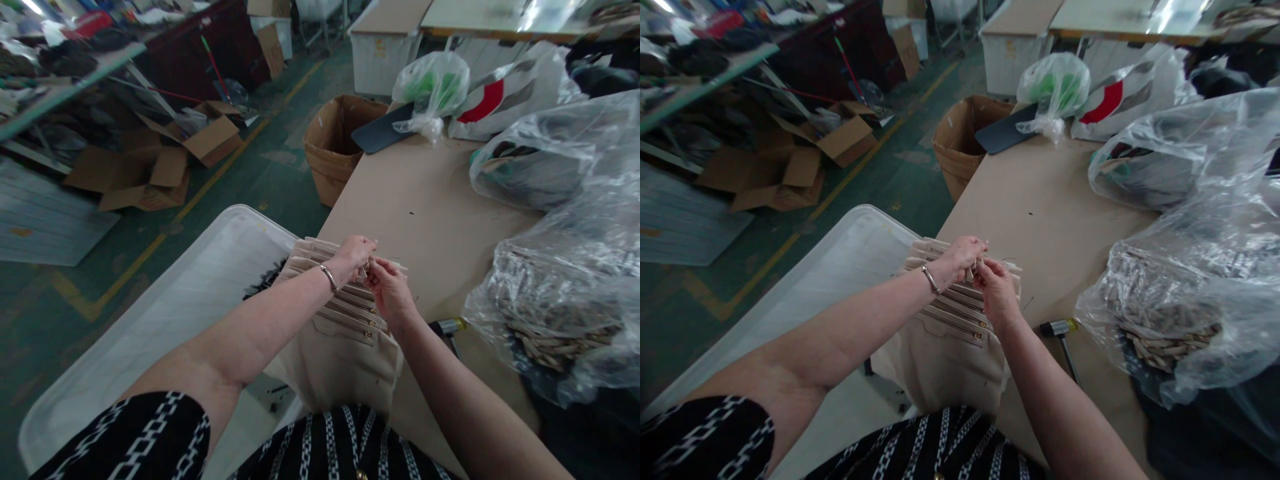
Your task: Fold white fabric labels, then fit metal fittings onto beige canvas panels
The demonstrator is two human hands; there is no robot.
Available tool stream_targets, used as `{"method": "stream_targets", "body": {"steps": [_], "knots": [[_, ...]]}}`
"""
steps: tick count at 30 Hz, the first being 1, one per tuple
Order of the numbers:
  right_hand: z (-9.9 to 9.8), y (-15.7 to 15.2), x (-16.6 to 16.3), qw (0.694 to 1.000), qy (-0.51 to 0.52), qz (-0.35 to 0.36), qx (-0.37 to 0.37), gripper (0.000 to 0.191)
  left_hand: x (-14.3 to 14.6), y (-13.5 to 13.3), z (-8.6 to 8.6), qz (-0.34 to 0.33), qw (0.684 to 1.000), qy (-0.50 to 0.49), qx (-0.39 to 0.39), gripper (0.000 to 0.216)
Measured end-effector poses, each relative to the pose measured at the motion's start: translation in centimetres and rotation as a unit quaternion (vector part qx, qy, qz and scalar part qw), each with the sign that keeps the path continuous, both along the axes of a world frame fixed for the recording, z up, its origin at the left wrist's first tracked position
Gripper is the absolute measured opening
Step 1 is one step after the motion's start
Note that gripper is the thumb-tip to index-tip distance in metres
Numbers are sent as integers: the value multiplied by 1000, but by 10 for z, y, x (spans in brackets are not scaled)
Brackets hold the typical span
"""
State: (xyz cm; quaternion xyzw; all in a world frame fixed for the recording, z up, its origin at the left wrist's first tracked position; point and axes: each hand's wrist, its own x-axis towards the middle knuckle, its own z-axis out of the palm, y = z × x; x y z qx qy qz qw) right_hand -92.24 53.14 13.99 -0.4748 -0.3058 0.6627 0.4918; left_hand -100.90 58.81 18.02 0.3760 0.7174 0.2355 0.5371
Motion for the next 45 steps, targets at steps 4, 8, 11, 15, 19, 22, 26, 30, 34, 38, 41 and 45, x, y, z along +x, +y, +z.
{"method": "stream_targets", "body": {"steps": [4, 8, 11, 15, 19, 22, 26, 30, 34, 38, 41, 45], "knots": [[-1, -5, -6, 998, -2, -54, 17, 29, 5, -3, -1, 42, 998, -44, -7, 27], [5, -6, 0, 991, -57, -98, 69, 25, 6, -4, -3, 62, 995, -72, -16, 29], [8, 2, 15, 985, -94, -108, 91, 22, 2, -5, -5, 61, 994, -82, -27, 29], [3, 21, 39, 977, -187, -15, 102, 22, -7, -8, -3, 19, 994, -97, -50, 29], [-3, 32, 53, 937, -311, 84, 137, 15, -11, -11, 3, -70, 986, -123, -85, 31], [-3, 34, 57, 899, -384, 121, 171, 11, -10, -13, 6, -122, 980, -126, -93, 30], [-6, 36, 61, 865, -448, 149, 170, 17, -8, -12, 3, -154, 983, -72, -65, 28], [-17, 39, 66, 846, -484, 182, 126, 21, -8, -6, -7, -183, 983, 11, -20, 21], [-24, 39, 65, 842, -486, 214, 100, 25, -9, -3, -15, -220, 973, 66, 16, 21], [-22, 39, 60, 836, -498, 217, 79, 23, -7, -4, -18, -243, 965, 97, 32, 18], [-20, 40, 59, 834, -500, 222, 67, 19, -7, -7, -18, -252, 961, 112, 37, 20], [-19, 40, 60, 837, -493, 231, 55, 23, -9, -8, -18, -263, 957, 116, 43, 20]]}}
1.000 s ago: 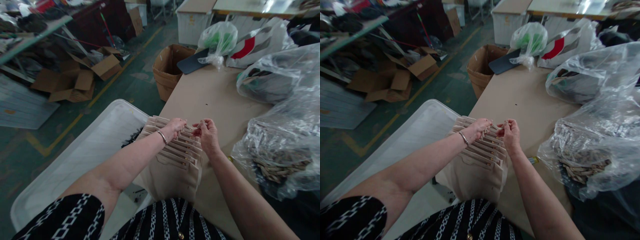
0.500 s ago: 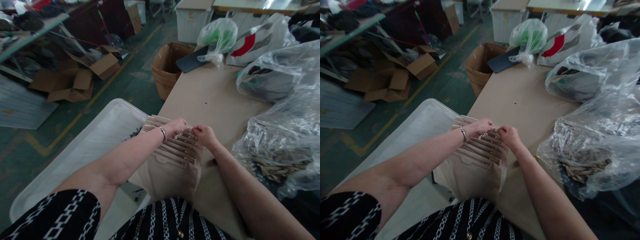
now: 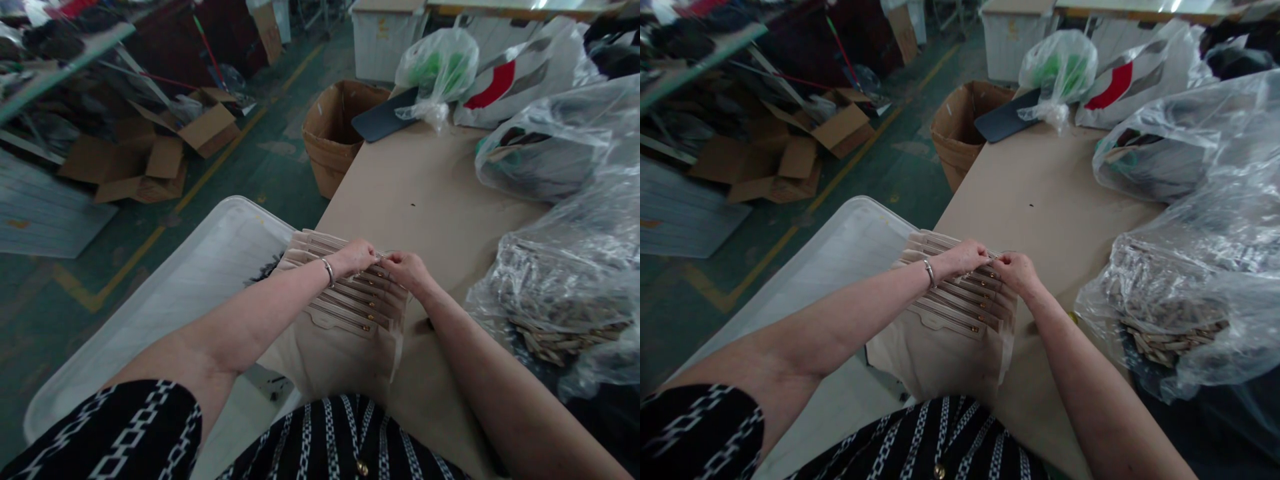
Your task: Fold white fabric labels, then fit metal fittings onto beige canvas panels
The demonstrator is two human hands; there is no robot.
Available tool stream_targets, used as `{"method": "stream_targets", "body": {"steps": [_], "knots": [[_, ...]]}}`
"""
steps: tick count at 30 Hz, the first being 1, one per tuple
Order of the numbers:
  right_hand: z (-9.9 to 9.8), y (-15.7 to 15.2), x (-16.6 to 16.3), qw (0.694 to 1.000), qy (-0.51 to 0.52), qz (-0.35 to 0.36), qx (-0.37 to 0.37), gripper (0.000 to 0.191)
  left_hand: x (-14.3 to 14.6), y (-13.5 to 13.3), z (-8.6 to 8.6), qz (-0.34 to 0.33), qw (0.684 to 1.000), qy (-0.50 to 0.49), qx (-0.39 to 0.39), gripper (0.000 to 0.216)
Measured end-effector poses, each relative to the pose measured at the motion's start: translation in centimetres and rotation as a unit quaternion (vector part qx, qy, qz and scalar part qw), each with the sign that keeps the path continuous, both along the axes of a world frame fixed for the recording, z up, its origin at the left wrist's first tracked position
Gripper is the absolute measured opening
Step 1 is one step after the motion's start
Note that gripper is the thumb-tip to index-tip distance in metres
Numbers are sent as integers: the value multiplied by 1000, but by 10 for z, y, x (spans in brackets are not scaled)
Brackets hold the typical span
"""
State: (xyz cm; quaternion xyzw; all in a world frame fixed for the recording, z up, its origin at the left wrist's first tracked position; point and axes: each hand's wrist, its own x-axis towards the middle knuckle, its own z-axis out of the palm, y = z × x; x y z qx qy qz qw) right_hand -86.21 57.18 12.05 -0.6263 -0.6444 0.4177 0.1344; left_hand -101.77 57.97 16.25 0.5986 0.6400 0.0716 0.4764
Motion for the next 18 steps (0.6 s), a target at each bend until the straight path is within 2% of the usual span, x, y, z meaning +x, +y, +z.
{"method": "stream_targets", "body": {"steps": [6, 12, 18], "knots": [[-4, 2, -3, 1000, 7, -9, -15, 15, 0, -1, 0, -13, 1000, -1, 16, 17], [-9, 5, 6, 998, 30, -9, -47, 16, 0, -3, 4, -13, 1000, 15, 18, 15], [-13, 1, 11, 998, 49, 16, -29, 14, -3, 0, -4, -27, 999, 31, 27, 15]]}}
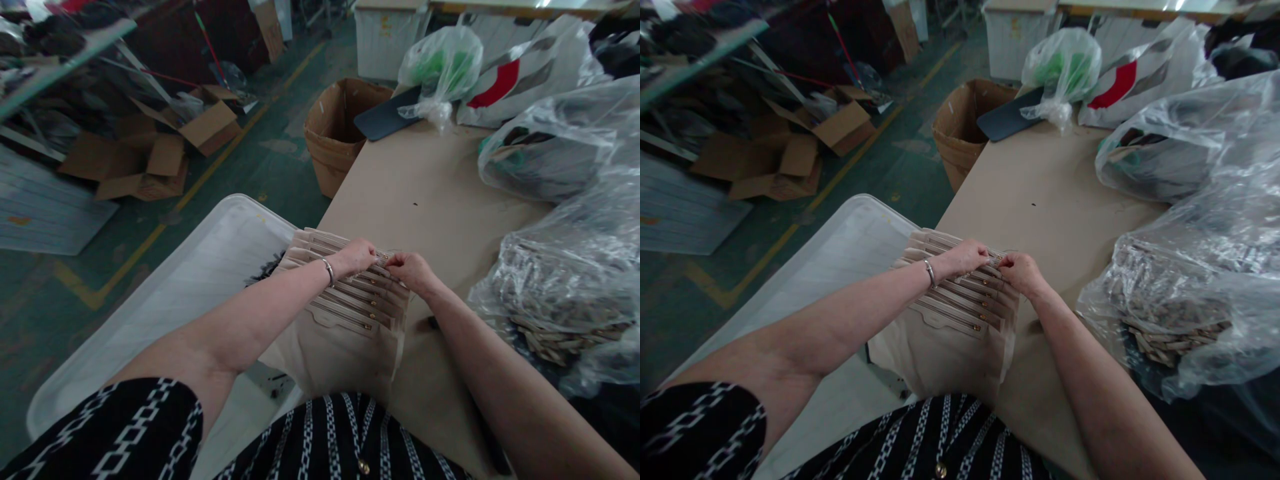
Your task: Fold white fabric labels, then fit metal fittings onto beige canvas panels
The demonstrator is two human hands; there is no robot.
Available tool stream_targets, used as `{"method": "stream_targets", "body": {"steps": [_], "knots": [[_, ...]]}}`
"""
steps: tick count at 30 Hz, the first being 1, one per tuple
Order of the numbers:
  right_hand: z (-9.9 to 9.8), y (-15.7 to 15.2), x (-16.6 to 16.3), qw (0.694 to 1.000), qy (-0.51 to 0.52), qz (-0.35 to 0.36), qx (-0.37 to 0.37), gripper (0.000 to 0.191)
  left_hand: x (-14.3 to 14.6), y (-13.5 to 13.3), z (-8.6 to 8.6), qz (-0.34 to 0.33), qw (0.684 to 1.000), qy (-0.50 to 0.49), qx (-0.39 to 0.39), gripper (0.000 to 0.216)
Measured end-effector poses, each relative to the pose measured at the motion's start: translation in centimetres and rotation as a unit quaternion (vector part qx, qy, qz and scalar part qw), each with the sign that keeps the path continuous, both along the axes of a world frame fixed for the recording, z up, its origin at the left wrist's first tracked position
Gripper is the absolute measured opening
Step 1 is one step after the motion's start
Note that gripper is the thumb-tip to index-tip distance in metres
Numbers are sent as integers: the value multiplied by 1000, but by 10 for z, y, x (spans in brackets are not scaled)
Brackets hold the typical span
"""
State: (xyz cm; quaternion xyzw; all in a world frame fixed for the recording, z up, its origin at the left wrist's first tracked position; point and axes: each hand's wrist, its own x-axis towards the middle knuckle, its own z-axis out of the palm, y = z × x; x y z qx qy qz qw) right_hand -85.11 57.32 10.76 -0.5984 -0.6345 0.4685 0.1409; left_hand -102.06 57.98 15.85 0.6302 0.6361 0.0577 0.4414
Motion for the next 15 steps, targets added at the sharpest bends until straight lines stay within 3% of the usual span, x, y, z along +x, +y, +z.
{"method": "stream_targets", "body": {"steps": [15], "knots": [[-1, -1, -8, 994, -52, -7, 96, 9, -4, 7, -18, 5, 998, 39, 46, 13]]}}
